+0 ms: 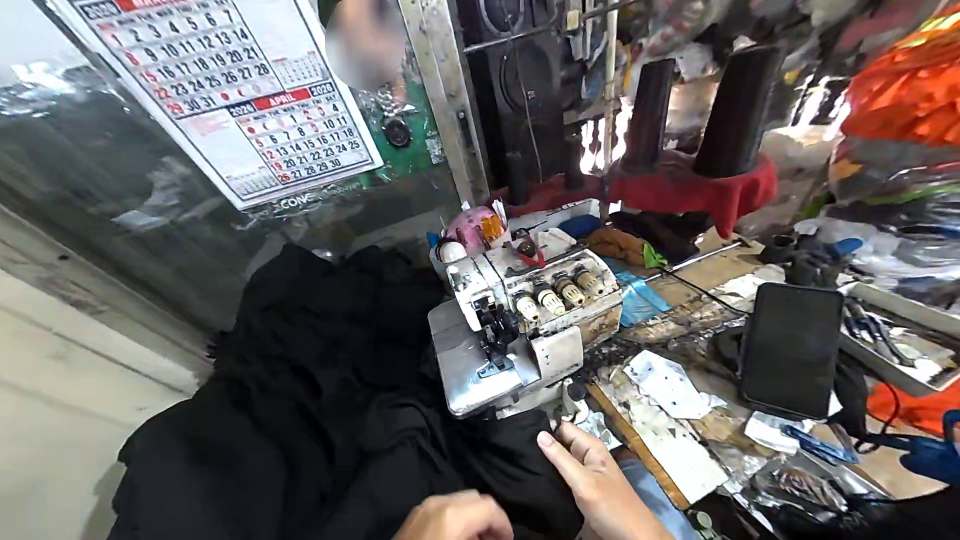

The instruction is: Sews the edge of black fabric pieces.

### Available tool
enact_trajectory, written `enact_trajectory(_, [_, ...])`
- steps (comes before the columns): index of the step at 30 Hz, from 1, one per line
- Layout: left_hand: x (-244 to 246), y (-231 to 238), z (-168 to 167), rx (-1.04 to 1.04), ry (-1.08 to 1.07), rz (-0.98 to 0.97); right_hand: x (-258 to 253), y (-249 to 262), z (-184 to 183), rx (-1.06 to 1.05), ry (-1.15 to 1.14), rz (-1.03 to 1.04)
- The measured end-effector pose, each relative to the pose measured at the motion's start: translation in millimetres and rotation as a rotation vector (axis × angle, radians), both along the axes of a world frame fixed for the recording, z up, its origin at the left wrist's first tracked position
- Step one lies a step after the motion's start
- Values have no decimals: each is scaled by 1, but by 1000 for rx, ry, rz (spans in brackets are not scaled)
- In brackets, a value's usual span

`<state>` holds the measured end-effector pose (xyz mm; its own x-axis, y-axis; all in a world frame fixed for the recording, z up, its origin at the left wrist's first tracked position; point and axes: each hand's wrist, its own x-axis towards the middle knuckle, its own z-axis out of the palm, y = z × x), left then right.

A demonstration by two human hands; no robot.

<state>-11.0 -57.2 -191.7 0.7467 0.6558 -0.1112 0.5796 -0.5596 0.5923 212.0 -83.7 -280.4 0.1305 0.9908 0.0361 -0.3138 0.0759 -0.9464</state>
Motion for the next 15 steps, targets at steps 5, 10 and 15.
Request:
enact_trajectory(5, [44,56,-8,382,-204,84,2,-3,-1,43,-65,-15])
enact_trajectory(10, [57,70,-19,333,-145,69,7,-1,6,78,-205,-58])
enact_trajectory(15, [50,62,-20,293,-127,106,12,0,6,147,-253,3])
